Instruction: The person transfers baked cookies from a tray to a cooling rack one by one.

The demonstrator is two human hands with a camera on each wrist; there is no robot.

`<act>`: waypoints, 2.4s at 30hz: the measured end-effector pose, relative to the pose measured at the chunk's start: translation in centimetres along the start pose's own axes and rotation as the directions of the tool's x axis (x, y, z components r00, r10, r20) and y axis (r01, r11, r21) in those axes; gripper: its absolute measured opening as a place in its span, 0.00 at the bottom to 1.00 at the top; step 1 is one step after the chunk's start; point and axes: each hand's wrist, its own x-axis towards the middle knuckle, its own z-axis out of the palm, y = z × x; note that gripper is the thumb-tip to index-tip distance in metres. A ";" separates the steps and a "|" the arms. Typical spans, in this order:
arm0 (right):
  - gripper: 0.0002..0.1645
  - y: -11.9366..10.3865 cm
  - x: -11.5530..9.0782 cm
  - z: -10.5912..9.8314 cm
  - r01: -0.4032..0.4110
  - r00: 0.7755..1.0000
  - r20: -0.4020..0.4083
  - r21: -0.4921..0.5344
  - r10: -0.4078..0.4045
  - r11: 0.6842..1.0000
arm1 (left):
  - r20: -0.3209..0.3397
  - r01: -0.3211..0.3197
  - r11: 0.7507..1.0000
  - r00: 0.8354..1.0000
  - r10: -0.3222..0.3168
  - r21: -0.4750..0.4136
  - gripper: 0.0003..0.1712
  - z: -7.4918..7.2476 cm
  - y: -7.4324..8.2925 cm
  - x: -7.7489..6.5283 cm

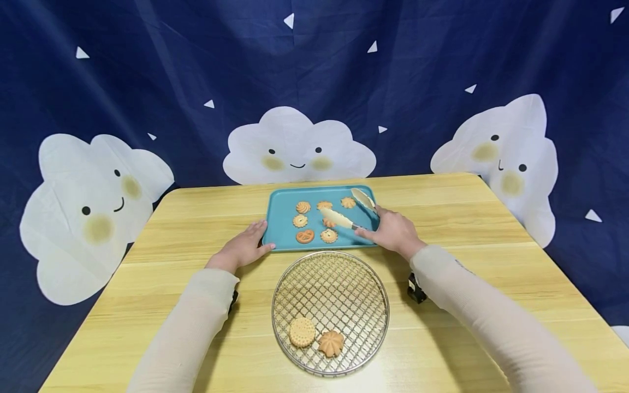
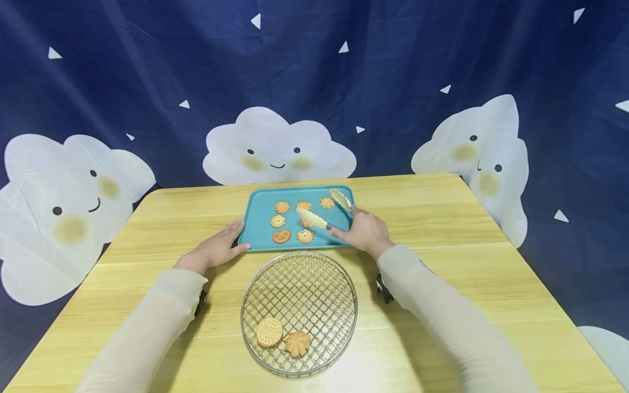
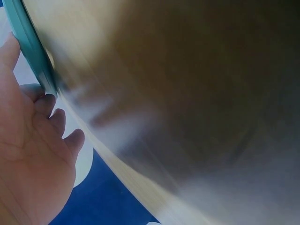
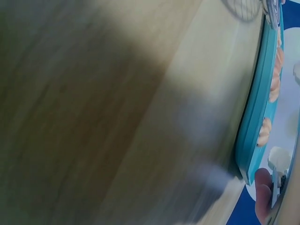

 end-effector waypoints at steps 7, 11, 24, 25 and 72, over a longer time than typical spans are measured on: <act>0.60 0.0 0.6 -0.1 -0.049 0.999 0.007 -0.033 0.049 0.998 | -0.005 0.003 1.000 1.000 -0.003 -0.004 0.45 -0.2 0.2 -0.1; 0.57 0.0 0.9 -0.1 -0.074 0.997 0.008 -0.045 0.074 0.996 | -0.006 0.004 1.000 1.000 -0.004 -0.007 0.46 -0.2 0.2 -0.1; 0.50 -0.1 1.3 -0.2 -0.106 0.993 0.042 -0.082 0.110 0.991 | -0.007 -0.002 1.000 1.000 0.002 -0.002 0.45 -0.1 0.2 -0.1; 0.50 -0.1 1.3 -0.2 -0.106 0.993 0.044 -0.084 0.110 0.991 | -0.007 -0.003 1.000 1.000 0.003 -0.001 0.45 -0.1 0.2 -0.1; 0.40 1.8 0.0 -1.2 0.039 0.990 -0.134 -0.049 -0.045 0.998 | 0.000 -0.001 1.000 1.000 0.001 0.006 0.45 -0.2 0.2 -0.2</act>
